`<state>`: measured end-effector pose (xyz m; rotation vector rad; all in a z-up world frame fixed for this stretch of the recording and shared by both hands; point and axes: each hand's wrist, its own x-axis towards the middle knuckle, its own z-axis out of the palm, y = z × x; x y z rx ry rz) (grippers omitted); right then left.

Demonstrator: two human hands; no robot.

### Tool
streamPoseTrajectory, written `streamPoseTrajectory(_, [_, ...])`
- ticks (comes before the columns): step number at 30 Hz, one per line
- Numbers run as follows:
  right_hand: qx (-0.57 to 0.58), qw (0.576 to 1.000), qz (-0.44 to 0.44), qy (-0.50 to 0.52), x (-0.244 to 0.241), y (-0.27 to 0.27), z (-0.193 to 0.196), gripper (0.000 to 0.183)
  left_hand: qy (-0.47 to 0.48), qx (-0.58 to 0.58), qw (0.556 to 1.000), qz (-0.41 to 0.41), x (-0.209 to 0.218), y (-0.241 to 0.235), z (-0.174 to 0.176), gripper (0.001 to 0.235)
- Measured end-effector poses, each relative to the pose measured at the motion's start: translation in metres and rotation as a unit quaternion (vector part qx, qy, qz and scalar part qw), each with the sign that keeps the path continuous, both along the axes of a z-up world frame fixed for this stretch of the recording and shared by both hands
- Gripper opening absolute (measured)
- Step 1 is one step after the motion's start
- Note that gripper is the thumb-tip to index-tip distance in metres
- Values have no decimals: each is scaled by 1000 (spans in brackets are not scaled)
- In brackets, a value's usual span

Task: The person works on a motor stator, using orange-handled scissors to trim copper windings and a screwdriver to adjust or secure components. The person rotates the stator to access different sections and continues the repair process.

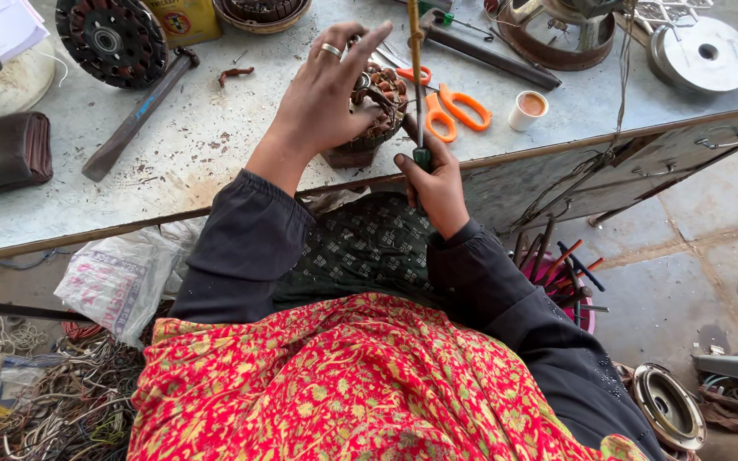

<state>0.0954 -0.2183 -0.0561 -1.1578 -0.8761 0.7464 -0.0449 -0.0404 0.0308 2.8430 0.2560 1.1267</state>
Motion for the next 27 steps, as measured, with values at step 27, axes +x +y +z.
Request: streamPoseTrajectory(27, [-83, 989, 5, -120, 32, -49, 18, 46, -85, -228, 966, -92, 4, -1, -25, 23])
